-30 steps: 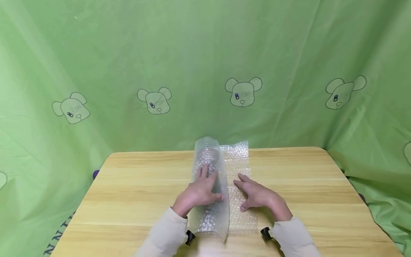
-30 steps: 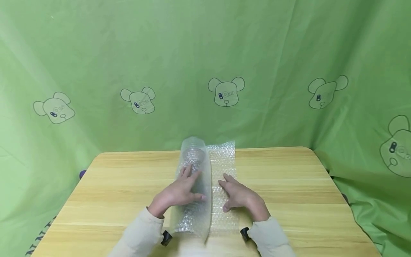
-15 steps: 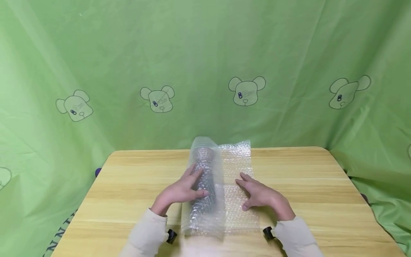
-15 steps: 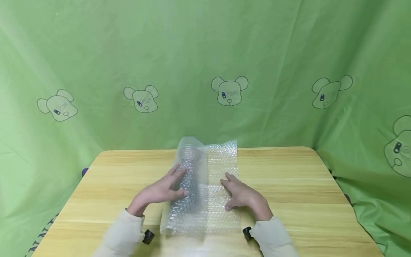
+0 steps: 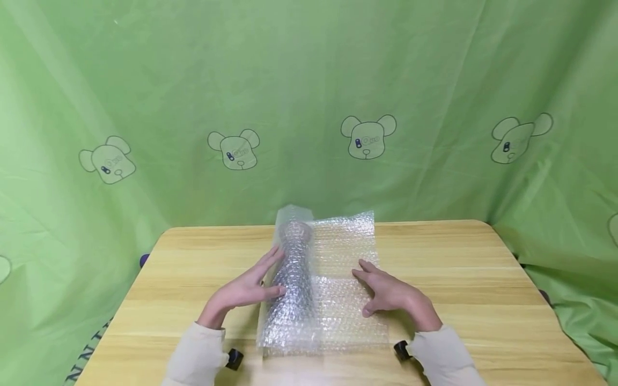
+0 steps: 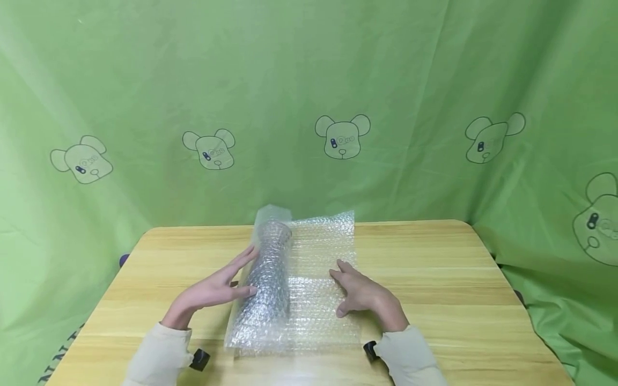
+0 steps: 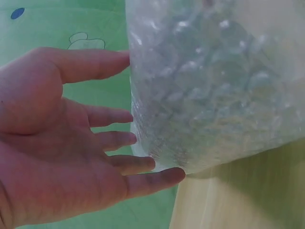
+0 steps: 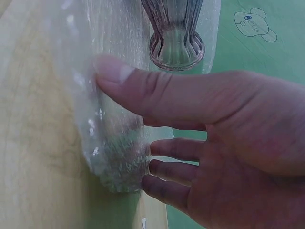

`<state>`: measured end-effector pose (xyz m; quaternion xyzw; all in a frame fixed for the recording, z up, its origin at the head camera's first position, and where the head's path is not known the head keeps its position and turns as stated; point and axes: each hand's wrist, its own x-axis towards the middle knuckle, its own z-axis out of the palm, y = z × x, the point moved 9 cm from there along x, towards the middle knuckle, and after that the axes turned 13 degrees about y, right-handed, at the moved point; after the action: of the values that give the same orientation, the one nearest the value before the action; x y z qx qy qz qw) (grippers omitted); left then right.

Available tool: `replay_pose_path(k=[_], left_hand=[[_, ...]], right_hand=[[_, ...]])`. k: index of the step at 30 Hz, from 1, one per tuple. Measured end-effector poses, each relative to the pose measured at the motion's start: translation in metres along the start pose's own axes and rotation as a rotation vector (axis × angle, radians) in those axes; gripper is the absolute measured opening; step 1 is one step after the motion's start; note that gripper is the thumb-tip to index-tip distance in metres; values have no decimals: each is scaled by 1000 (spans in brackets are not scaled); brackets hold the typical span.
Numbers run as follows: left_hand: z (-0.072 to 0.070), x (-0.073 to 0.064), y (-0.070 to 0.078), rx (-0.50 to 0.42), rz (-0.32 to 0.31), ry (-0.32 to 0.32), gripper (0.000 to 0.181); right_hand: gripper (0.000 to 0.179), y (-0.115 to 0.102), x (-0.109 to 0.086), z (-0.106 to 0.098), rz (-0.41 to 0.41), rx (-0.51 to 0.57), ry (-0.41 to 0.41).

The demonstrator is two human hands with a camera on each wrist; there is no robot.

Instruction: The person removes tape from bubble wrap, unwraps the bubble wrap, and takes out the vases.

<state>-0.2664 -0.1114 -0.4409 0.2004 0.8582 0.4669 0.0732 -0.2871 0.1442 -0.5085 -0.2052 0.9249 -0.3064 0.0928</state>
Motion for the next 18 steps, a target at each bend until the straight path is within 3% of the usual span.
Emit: replay_pose_path(k=[9,13,18], left_hand=[[-4,-6,-14,-91,-42,0,84],[-6,-10,-14,-75,-52,3,80],[-3,-9,-1,-4,-67,41,84]], right_hand=[[98,0,1,1,-7,2,4],[98,0,1,1,-1,4,0],[98,0,1,1,1,6,0]])
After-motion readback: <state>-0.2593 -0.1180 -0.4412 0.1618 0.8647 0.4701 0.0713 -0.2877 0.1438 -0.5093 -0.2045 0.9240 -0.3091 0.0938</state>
